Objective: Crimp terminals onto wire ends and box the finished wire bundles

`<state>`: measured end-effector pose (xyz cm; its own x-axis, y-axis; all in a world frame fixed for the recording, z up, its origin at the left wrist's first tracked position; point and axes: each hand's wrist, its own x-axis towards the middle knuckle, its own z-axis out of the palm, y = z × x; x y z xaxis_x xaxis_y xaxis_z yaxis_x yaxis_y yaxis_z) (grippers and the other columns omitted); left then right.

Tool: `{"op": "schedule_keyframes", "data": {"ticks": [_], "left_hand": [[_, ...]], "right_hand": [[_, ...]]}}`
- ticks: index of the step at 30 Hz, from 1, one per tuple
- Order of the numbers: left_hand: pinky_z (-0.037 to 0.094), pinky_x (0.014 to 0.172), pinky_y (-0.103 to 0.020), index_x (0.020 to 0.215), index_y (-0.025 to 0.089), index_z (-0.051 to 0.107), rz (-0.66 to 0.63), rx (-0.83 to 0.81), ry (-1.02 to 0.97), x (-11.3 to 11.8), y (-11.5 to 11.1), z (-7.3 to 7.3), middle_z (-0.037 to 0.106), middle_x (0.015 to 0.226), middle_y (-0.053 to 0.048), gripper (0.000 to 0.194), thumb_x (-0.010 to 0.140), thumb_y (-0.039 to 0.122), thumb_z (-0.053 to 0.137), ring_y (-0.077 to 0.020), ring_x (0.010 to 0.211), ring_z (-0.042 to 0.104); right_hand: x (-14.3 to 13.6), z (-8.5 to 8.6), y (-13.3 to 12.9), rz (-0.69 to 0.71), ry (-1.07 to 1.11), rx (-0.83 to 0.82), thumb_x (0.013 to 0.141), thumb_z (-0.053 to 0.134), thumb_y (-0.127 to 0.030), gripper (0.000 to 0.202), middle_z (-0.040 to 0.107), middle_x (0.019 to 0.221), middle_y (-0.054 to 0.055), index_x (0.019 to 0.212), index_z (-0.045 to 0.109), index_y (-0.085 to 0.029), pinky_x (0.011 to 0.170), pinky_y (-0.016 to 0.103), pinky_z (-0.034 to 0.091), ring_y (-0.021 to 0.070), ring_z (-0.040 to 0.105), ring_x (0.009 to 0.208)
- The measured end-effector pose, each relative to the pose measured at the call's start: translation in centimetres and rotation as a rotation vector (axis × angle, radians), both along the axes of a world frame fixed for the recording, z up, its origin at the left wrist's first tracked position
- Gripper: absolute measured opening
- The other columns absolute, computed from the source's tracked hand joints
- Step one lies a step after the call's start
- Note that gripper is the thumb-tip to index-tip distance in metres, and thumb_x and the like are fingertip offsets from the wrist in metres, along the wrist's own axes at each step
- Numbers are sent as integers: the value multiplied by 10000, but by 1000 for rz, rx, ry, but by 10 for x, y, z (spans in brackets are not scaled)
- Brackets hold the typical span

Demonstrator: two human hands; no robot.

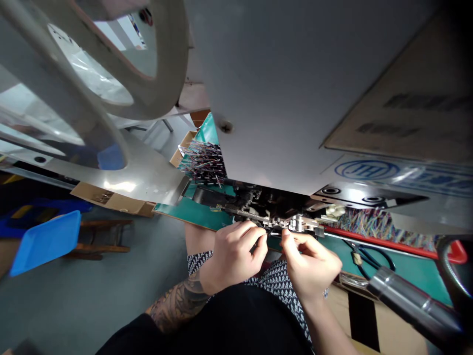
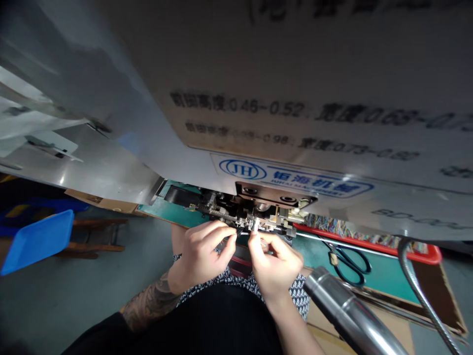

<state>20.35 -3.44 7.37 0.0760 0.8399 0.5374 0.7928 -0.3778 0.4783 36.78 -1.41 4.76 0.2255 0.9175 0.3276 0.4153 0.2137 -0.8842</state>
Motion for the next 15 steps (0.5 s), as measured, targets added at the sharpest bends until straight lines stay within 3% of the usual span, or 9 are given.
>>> {"op": "schedule_keyframes", "data": {"ticks": [15], "left_hand": [[514,611,-299,855,166,743,99,3,-37,5,0,0,707,742,-26,155,953,118,632,-163,642,645]], "right_hand": [[-6,-3,1,-8,82,-90,880,814,-294,263,585,541,-23,659,746,-169,524,272,424,126,486,503]]}}
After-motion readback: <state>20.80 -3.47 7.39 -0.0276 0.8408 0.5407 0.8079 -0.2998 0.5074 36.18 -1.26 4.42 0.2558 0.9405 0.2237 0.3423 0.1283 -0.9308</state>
